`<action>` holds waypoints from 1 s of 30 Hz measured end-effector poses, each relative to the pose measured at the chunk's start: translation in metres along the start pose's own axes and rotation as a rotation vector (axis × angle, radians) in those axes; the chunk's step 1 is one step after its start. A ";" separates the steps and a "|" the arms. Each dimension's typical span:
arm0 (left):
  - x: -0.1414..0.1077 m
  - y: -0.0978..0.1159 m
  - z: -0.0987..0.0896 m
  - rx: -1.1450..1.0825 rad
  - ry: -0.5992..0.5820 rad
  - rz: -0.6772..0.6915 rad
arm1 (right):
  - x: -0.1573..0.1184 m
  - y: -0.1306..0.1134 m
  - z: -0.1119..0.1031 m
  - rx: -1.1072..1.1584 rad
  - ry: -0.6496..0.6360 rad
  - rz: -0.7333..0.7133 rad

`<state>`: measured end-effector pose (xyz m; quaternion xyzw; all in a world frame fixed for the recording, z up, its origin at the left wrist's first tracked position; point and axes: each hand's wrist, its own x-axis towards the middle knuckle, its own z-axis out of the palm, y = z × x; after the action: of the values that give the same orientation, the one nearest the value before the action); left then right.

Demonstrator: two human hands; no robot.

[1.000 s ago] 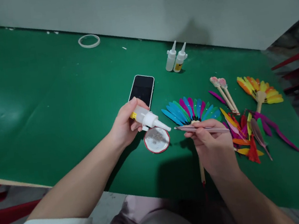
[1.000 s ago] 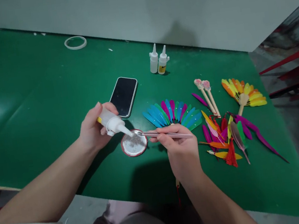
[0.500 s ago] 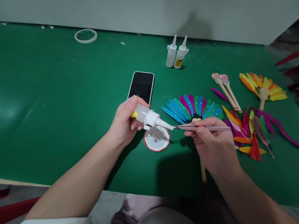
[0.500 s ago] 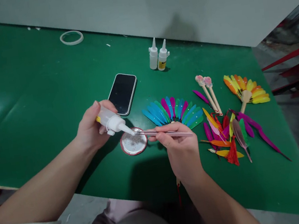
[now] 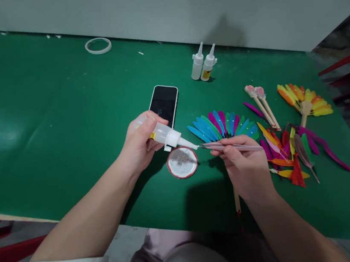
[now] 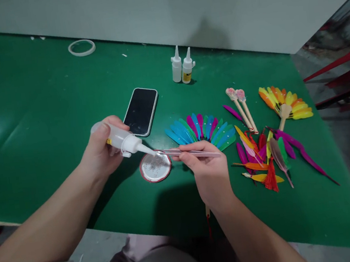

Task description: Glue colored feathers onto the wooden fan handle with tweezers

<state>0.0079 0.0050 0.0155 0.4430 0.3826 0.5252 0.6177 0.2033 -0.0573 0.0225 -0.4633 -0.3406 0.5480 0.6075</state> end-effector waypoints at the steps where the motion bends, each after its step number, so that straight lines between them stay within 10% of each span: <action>1: 0.000 0.000 0.000 -0.001 -0.004 -0.001 | -0.001 0.000 0.000 -0.005 -0.002 0.000; 30: 0.002 -0.001 -0.001 -0.215 -0.169 -0.085 | 0.000 0.000 0.000 -0.065 0.097 -0.017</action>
<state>0.0075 0.0068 0.0137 0.4004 0.2892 0.4972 0.7134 0.2033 -0.0568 0.0229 -0.5060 -0.3323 0.5083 0.6126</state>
